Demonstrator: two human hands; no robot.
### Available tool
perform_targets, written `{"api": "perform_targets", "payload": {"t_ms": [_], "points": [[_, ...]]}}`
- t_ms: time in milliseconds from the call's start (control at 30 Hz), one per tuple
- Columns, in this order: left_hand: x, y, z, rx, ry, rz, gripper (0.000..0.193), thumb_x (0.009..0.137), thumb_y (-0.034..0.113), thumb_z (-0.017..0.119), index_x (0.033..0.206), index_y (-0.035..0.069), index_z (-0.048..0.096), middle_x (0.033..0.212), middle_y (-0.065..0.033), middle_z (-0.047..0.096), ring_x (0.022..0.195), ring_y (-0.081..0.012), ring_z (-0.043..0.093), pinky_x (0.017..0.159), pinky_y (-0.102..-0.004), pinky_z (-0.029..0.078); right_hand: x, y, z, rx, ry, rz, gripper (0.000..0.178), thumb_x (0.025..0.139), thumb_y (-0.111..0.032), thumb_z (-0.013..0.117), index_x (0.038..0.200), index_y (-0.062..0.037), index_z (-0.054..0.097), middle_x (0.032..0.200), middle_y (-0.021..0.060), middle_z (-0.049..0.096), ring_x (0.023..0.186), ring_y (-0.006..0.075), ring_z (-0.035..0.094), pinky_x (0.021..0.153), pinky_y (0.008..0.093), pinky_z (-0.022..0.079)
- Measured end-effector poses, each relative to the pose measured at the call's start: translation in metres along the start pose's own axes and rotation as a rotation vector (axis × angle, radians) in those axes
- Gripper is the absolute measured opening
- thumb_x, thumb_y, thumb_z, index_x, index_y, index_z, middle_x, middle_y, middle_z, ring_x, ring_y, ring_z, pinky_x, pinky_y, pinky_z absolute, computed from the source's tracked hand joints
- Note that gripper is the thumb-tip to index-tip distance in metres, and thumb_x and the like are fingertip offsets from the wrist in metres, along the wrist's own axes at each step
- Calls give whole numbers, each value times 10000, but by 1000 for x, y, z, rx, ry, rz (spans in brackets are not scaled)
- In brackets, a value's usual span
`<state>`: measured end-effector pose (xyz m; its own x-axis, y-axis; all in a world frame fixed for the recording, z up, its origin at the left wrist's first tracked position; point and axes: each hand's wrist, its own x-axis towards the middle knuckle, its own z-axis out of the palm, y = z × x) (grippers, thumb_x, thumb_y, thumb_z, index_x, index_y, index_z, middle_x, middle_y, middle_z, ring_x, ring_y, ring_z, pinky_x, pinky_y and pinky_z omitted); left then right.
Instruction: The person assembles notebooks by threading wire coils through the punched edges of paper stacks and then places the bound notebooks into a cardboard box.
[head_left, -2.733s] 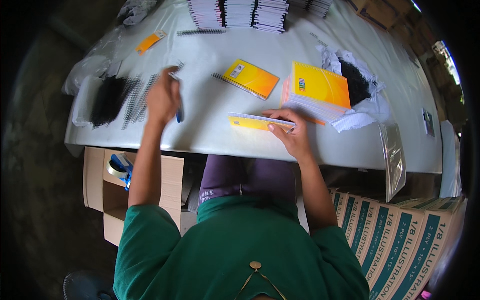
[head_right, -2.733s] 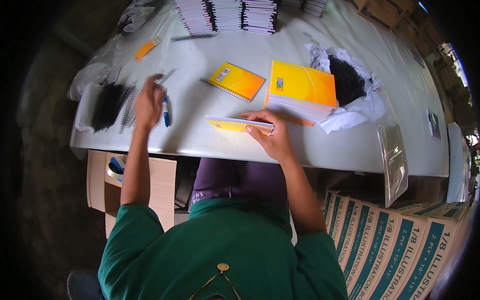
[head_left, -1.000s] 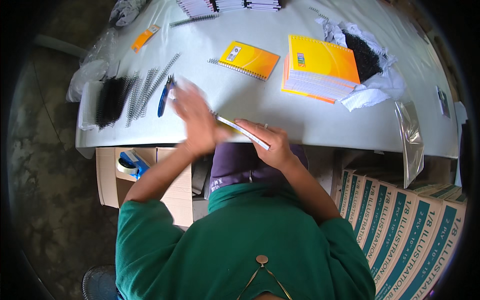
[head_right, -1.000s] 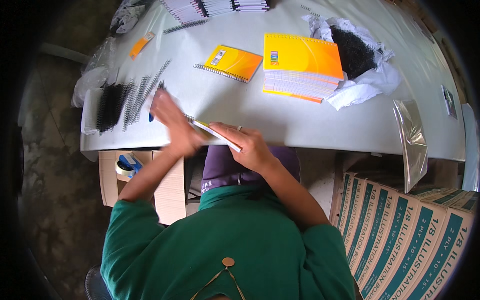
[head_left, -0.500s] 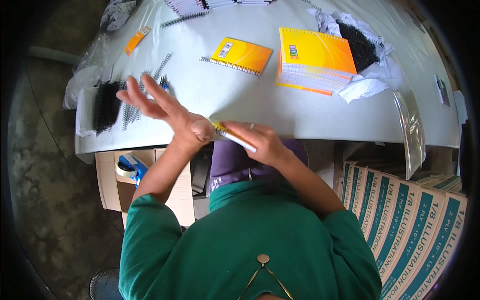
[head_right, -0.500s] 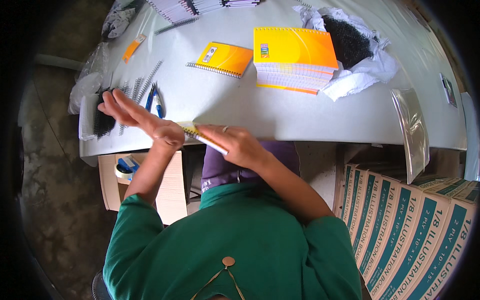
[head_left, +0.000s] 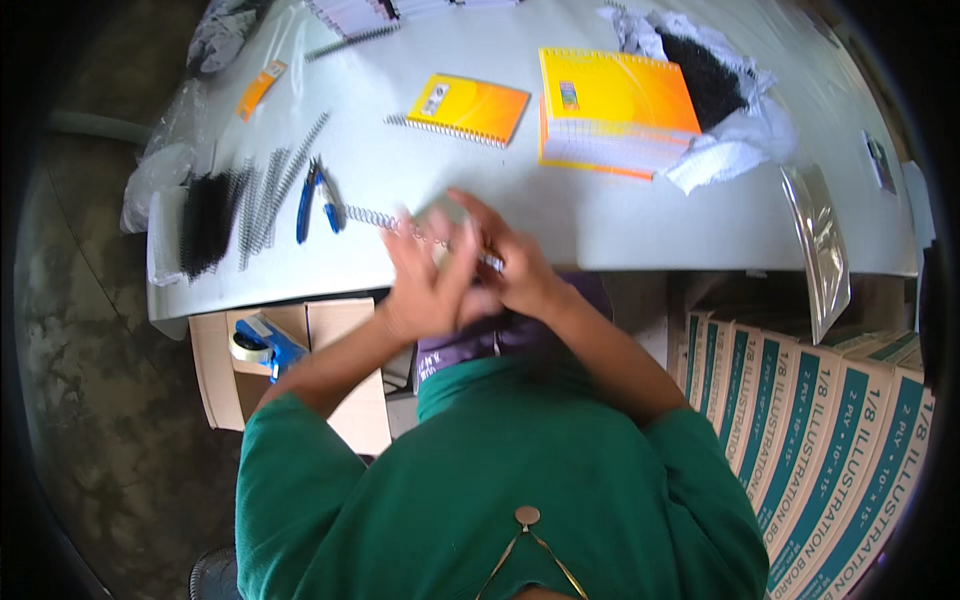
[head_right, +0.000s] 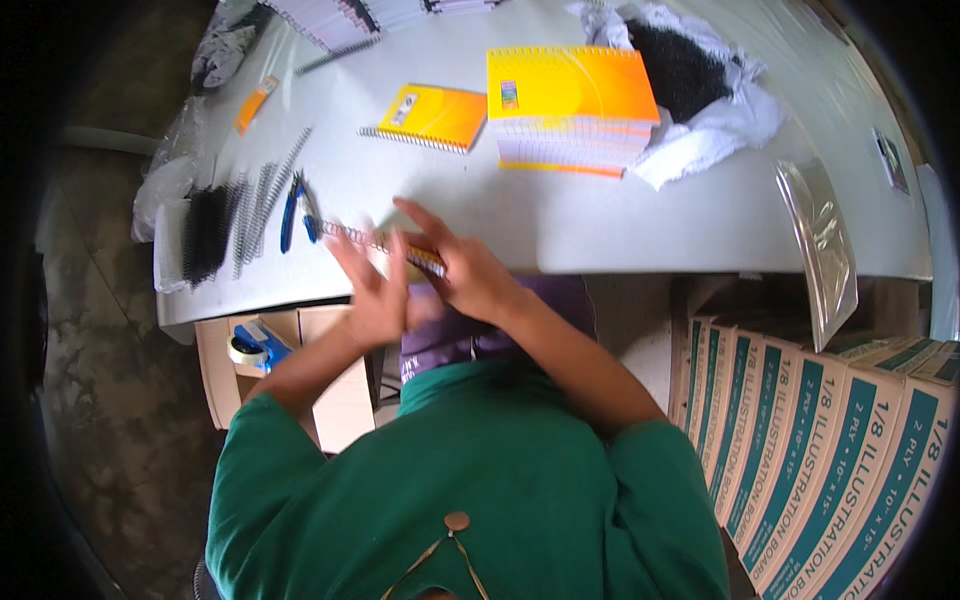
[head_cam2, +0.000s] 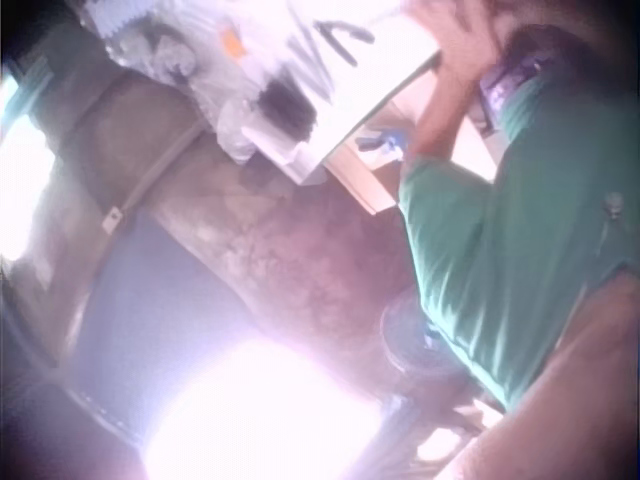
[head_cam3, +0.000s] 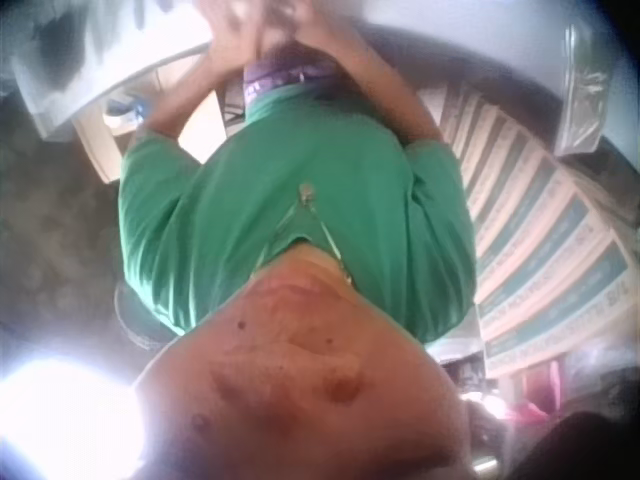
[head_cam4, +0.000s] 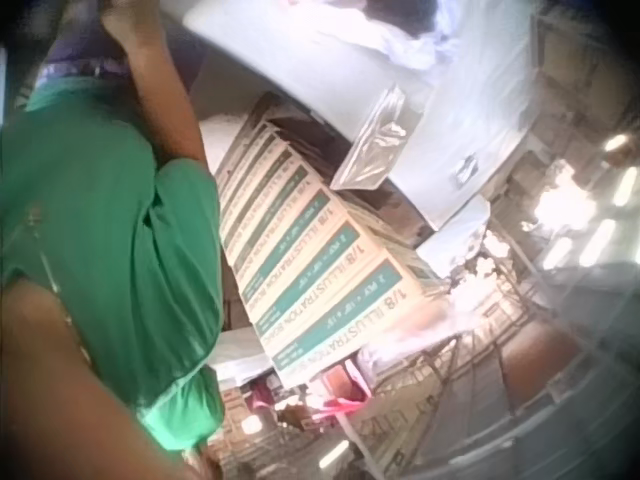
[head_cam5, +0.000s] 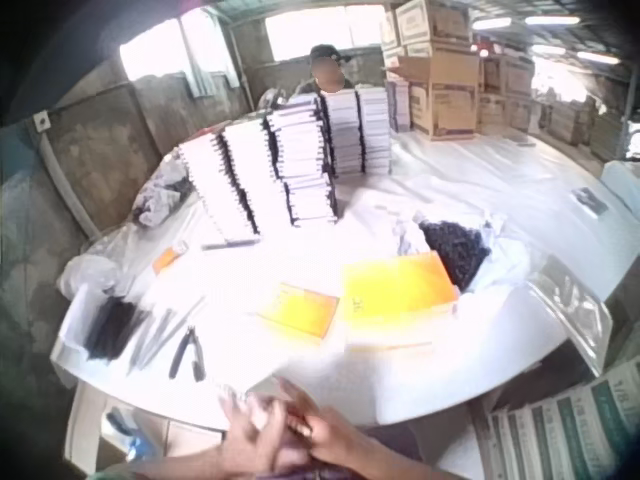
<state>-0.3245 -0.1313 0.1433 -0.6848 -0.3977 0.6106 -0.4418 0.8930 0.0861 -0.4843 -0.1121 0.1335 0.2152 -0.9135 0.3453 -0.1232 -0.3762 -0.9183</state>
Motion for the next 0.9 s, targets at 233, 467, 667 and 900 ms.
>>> {"api": "perform_targets", "payload": {"t_ms": [233, 467, 667, 900], "points": [[48, -3, -32, -192, -247, -60, 417, 740, 172, 683, 1131, 79, 572, 1082, -88, 577, 998, -208, 557, 890, -424, 339, 7, 7, -3, 190, 48, 45, 740, 744, 31, 608, 1336, -105, 186, 945, 160, 617, 932, 298, 618, 737, 361, 503], [69, -2, -43, -15, -318, 31, 267, 705, 182, 707, 933, 96, 599, 917, -25, 622, 877, -183, 593, 816, -351, 365, 9, 7, -2, 42, 82, 19, 684, 744, 40, 596, 1298, -80, 214, 929, 196, 606, 905, 383, 600, 728, 402, 493], [80, -9, -46, -98, -385, 43, 258, 714, 168, 694, 935, 94, 583, 924, -30, 619, 871, -202, 590, 837, -360, 368, 11, 10, -1, 22, 122, -69, 654, 763, 28, 586, 1293, -55, 214, 966, 204, 600, 912, 391, 598, 732, 414, 493], [78, -8, -46, -75, -401, 37, 273, 695, 155, 702, 934, 93, 586, 915, -37, 620, 881, -199, 591, 844, -374, 367, 11, 12, 0, 84, 82, 5, 612, 782, 27, 566, 1287, -47, 228, 969, 199, 603, 922, 379, 600, 760, 392, 489]]}}
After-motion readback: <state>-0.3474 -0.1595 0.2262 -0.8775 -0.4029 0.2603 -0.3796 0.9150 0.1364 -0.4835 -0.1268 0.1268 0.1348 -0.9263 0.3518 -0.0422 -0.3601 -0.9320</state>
